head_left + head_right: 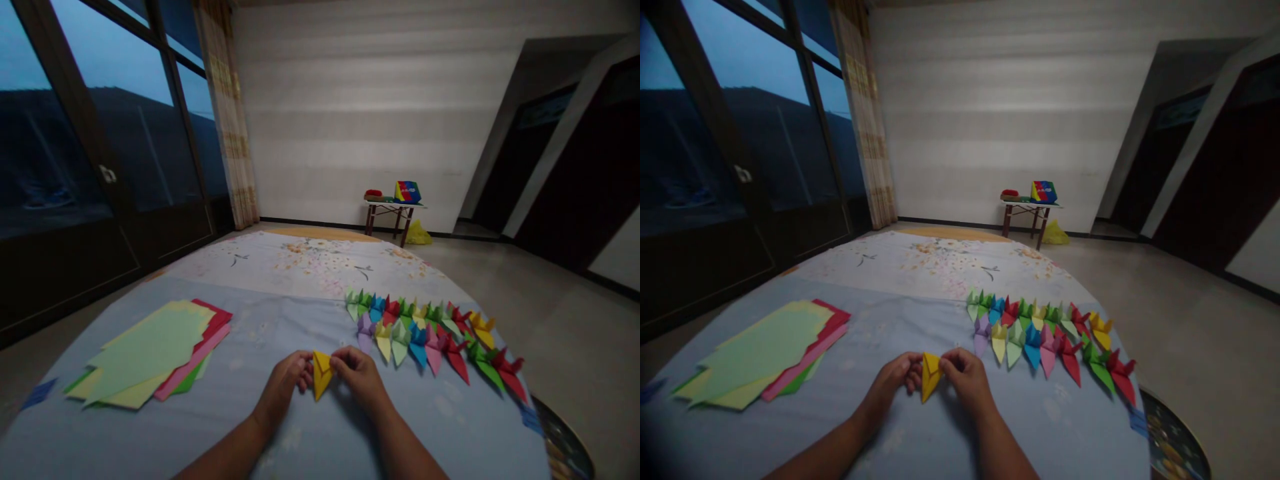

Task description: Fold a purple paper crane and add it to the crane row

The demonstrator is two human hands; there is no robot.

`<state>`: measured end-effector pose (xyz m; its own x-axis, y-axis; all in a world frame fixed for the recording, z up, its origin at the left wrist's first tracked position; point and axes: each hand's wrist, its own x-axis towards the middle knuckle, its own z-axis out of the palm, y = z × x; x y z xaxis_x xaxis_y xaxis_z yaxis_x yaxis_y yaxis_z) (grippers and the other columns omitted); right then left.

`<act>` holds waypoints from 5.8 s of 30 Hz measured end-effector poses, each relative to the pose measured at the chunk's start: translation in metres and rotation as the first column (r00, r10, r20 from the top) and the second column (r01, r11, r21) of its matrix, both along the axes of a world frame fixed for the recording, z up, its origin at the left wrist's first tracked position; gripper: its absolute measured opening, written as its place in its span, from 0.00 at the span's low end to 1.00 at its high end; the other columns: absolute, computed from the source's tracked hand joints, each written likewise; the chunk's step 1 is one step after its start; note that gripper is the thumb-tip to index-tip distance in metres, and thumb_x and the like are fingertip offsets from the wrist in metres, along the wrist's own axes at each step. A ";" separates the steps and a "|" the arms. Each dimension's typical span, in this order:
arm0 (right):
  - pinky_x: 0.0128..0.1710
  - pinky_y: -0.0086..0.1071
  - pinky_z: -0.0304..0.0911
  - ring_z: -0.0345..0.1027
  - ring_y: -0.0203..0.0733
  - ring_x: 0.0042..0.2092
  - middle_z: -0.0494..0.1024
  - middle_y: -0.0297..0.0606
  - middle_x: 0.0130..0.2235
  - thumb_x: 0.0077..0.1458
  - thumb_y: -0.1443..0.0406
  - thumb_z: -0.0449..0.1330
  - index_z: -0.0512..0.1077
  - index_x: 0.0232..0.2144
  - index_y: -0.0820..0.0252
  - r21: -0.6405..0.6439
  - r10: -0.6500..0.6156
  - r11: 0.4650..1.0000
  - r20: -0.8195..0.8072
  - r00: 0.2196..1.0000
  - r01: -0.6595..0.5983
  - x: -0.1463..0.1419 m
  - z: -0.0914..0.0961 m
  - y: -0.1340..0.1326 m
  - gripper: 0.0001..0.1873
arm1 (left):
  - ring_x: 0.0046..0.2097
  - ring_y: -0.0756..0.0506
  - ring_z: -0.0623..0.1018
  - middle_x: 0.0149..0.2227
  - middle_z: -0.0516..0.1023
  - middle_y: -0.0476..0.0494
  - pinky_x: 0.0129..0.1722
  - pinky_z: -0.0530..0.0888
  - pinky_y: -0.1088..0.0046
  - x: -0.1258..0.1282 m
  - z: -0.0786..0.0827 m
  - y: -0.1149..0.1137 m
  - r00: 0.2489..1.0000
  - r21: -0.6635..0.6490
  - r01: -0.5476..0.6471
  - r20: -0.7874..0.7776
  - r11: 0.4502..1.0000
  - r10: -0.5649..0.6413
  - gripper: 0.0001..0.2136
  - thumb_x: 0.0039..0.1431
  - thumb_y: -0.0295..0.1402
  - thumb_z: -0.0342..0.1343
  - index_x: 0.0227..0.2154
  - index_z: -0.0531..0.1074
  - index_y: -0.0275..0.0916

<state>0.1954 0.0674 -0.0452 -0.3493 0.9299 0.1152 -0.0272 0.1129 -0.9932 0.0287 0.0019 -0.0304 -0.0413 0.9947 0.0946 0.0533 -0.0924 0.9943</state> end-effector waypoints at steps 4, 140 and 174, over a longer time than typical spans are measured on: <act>0.28 0.29 0.56 0.61 0.37 0.27 0.71 0.35 0.24 0.41 0.49 0.64 0.73 0.26 0.64 0.014 -0.039 0.999 0.072 0.997 0.038 0.004 -0.001 -0.002 0.22 | 0.28 0.48 0.71 0.28 0.73 0.44 0.27 0.66 0.75 0.002 -0.002 0.000 1.000 0.020 0.018 0.023 1.000 -0.018 0.25 0.57 0.50 0.42 0.39 0.70 0.32; 0.25 0.27 0.56 0.59 0.33 0.25 0.66 0.30 0.23 0.51 0.49 0.56 0.67 0.28 0.60 0.065 -0.232 0.969 -0.104 0.967 0.239 -0.038 0.016 -0.015 0.19 | 0.33 0.48 0.75 0.37 0.71 0.46 0.33 0.72 0.72 -0.008 0.007 0.020 0.976 -0.046 -0.101 0.188 0.994 0.108 0.23 0.41 0.37 0.62 0.42 0.65 0.38; 0.32 0.29 0.61 0.66 0.35 0.32 0.73 0.37 0.35 0.53 0.65 0.55 0.68 0.42 0.57 0.359 -0.179 0.925 0.123 0.976 0.124 -0.031 0.011 -0.015 0.12 | 0.34 0.44 0.78 0.35 0.77 0.43 0.33 0.74 0.68 -0.015 0.007 0.024 0.950 -0.081 -0.171 0.252 0.982 0.186 0.26 0.44 0.38 0.60 0.47 0.60 0.36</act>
<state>0.1646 0.0522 -0.0344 -0.2458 0.8842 0.3973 0.1641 0.4419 -0.8819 0.0132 0.0261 -0.0237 -0.2340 0.9722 0.0002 -0.1949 -0.0471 0.9797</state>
